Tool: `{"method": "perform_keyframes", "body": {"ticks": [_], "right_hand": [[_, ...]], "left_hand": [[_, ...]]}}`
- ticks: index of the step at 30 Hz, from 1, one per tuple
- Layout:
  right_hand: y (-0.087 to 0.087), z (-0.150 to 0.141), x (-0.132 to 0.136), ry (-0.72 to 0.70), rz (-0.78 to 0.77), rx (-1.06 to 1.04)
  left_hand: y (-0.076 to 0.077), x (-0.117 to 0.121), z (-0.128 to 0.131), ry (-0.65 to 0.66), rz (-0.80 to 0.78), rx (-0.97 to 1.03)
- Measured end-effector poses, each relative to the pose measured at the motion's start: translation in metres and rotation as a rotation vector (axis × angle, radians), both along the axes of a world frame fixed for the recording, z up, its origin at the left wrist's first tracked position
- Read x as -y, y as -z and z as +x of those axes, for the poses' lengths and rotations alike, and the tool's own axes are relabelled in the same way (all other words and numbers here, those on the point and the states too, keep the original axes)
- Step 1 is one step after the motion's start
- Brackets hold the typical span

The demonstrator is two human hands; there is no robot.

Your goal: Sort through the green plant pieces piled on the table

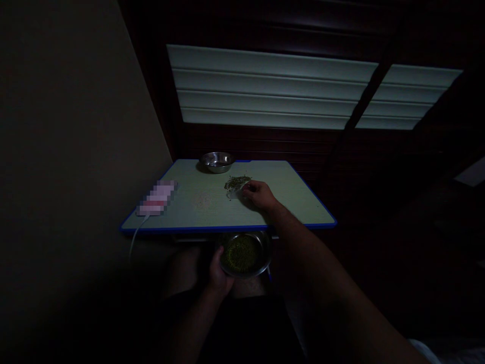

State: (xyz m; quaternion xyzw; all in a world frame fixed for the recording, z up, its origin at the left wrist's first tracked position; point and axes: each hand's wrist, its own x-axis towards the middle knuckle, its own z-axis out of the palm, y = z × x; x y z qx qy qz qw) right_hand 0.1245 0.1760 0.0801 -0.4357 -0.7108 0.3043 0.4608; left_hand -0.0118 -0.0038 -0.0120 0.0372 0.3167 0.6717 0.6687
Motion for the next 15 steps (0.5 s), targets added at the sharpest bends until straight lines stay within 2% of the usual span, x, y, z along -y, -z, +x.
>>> {"method": "perform_keyframes", "body": {"ticks": [9, 15], "right_hand": [[-0.0007, -0.0007, 0.0040, -0.082, 0.033, 0.050], [-0.0037, -0.0016, 0.0053, -0.118, -0.085, -0.013]], "left_hand": [[-0.0024, 0.0014, 0.0001, 0.009, -0.026, 0.005], [-0.0023, 0.0012, -0.0002, -0.003, -0.002, -0.005]]}}
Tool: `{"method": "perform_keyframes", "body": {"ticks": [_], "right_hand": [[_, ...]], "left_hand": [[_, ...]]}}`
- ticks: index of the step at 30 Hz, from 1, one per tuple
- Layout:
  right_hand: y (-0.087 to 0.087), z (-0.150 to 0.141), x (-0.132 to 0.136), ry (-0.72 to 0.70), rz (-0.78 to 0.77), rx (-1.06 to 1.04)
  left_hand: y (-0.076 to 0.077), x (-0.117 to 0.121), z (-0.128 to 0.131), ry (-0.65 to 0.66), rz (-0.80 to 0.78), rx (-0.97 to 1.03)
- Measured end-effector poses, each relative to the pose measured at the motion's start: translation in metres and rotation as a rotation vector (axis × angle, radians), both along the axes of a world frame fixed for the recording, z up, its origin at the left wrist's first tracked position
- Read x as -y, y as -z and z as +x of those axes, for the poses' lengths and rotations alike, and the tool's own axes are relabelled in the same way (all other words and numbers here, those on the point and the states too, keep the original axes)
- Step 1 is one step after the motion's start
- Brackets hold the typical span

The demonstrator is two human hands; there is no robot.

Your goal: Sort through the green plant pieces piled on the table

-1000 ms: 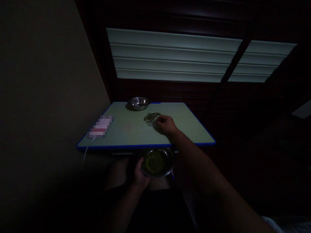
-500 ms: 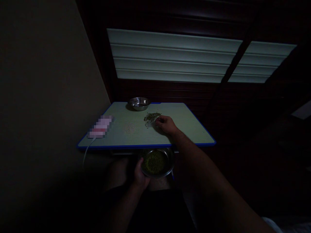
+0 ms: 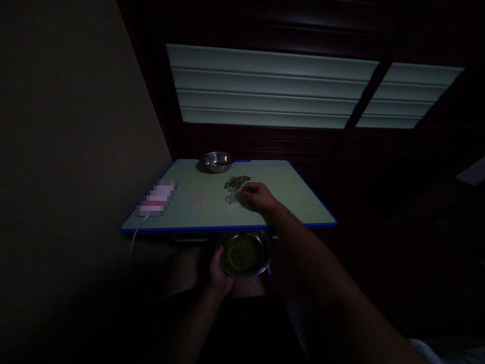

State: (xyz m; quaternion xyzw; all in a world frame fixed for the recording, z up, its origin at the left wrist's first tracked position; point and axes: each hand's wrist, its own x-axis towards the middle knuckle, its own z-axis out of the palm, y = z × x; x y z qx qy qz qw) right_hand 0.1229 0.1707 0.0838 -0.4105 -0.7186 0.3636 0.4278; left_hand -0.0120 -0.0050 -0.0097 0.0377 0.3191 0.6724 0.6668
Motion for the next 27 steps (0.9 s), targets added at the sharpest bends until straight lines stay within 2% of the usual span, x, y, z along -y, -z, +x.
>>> {"method": "perform_keyframes", "body": {"ticks": [3, 10, 15, 23, 27], "right_hand": [[-0.001, 0.000, 0.000, 0.010, -0.048, -0.038], [-0.003, 0.000, 0.004, -0.025, -0.038, -0.012], [-0.012, -0.001, 0.011, -0.034, -0.145, 0.011], [-0.017, 0.008, 0.016, -0.184, -0.282, 0.033], [-0.018, 0.013, 0.019, -0.250, -0.301, 0.072]], "left_hand": [[0.001, 0.000, 0.000, -0.002, 0.011, -0.001], [0.001, 0.000, 0.000, 0.011, -0.007, 0.007], [0.003, 0.000, 0.000, 0.013, 0.012, 0.007], [0.003, -0.001, -0.001, 0.037, -0.004, 0.002], [0.002, -0.001, -0.001, 0.057, -0.030, 0.008]]}}
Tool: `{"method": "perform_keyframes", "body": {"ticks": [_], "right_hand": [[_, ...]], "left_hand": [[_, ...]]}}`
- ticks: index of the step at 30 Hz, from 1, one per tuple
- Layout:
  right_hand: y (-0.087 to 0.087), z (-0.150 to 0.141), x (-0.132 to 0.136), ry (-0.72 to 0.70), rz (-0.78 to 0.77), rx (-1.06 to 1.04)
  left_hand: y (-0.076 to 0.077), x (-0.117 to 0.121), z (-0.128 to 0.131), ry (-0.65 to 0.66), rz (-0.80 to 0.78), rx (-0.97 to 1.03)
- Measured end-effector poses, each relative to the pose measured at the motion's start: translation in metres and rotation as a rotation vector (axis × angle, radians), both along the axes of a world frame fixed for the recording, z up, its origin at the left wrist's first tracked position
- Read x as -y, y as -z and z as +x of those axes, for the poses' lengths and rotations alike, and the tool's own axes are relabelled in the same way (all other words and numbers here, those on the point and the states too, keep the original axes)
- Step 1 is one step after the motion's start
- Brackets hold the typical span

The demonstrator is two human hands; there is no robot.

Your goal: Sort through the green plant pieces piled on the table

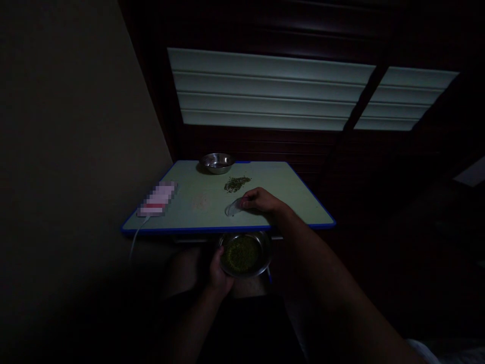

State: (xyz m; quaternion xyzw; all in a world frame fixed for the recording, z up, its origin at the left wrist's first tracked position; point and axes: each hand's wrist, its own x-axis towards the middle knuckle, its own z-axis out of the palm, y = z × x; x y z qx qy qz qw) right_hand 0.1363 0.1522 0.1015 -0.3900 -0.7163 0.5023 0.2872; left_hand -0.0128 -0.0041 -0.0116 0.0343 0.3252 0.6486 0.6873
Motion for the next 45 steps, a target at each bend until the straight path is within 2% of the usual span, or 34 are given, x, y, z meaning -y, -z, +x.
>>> {"method": "perform_keyframes", "body": {"ticks": [7, 18, 35, 37, 40, 42, 45], "right_hand": [[-0.006, 0.006, 0.011, -0.072, -0.016, 0.034], [-0.006, 0.014, 0.036, -0.091, 0.029, 0.079], [-0.008, 0.015, 0.038, -0.062, -0.013, 0.019], [-0.007, 0.014, 0.038, -0.013, -0.022, -0.030], [-0.007, 0.012, 0.035, 0.146, -0.035, -0.112], [-0.007, 0.014, 0.029, 0.312, -0.017, -0.109], [-0.006, 0.026, 0.015, 0.594, 0.069, 0.012]], "left_hand": [[0.002, 0.000, 0.000, 0.012, 0.025, 0.010], [-0.002, 0.000, 0.001, 0.015, 0.024, -0.023], [0.004, -0.001, 0.001, -0.009, -0.001, -0.016], [0.003, -0.001, 0.002, -0.011, -0.002, -0.016], [0.003, -0.002, 0.002, -0.015, 0.006, -0.011], [0.003, -0.002, 0.002, -0.012, 0.006, -0.001], [0.003, -0.002, 0.002, 0.001, 0.011, 0.019]]}}
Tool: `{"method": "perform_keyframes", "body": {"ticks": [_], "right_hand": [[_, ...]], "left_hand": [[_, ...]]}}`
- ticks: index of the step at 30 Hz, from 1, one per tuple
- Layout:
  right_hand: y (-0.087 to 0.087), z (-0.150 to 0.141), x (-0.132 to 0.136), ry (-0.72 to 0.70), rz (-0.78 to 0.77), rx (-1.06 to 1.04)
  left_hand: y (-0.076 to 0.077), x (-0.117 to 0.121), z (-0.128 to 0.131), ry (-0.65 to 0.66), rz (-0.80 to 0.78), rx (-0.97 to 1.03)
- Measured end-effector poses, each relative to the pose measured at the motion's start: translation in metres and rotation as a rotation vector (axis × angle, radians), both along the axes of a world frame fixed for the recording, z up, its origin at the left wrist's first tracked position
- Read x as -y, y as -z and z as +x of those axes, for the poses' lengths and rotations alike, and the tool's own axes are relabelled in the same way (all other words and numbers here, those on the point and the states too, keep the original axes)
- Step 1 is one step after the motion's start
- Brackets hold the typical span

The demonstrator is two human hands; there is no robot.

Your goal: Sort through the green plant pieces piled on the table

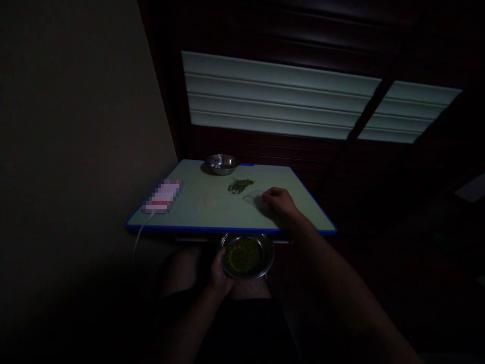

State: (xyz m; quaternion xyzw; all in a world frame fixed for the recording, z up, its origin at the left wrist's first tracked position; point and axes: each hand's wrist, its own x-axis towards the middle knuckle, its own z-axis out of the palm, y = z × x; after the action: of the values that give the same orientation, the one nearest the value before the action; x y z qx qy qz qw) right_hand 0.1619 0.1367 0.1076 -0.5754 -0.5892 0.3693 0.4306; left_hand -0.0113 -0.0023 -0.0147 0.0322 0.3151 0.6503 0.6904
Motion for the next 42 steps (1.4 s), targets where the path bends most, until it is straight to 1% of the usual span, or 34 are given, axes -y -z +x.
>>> {"method": "perform_keyframes", "body": {"ticks": [3, 4, 5, 8, 10, 13, 17, 21, 25, 29, 33, 37, 42], "right_hand": [[0.005, 0.016, -0.016, 0.215, -0.012, 0.224], [0.006, 0.020, -0.021, 0.262, -0.009, 0.299], [0.007, 0.022, -0.025, 0.279, -0.010, 0.369], [0.007, 0.020, -0.034, 0.227, -0.066, 0.518], [0.004, 0.011, -0.036, 0.177, -0.091, 0.588], [-0.001, -0.008, -0.035, 0.099, -0.070, 0.668], [-0.005, -0.028, -0.032, 0.046, -0.092, 0.681], [-0.009, -0.043, -0.029, 0.002, -0.132, 0.706], [-0.009, -0.056, -0.027, -0.007, -0.130, 0.728], [-0.006, -0.070, -0.027, -0.021, -0.107, 0.724], [-0.005, -0.086, -0.028, -0.025, -0.086, 0.716], [-0.006, -0.101, -0.026, -0.030, -0.078, 0.717], [-0.010, -0.117, -0.024, -0.058, -0.098, 0.662]], "left_hand": [[0.001, 0.000, 0.000, 0.000, 0.021, 0.004], [0.001, 0.000, 0.000, -0.003, 0.023, 0.000], [0.001, 0.000, 0.001, -0.005, 0.021, -0.005], [0.002, -0.001, 0.001, -0.009, -0.001, -0.012], [0.001, -0.001, 0.001, -0.013, -0.014, -0.011], [-0.002, -0.001, 0.001, -0.030, -0.011, -0.015], [-0.004, 0.001, 0.002, -0.046, -0.019, -0.011], [-0.005, 0.001, 0.002, -0.047, -0.034, -0.014], [-0.004, 0.000, 0.003, -0.033, -0.038, -0.012], [-0.003, 0.000, 0.003, -0.029, -0.014, -0.006], [-0.002, 0.001, 0.003, -0.013, -0.023, 0.011], [0.001, 0.001, 0.003, 0.000, -0.020, 0.046], [0.005, 0.000, 0.004, -0.006, -0.035, 0.046]]}}
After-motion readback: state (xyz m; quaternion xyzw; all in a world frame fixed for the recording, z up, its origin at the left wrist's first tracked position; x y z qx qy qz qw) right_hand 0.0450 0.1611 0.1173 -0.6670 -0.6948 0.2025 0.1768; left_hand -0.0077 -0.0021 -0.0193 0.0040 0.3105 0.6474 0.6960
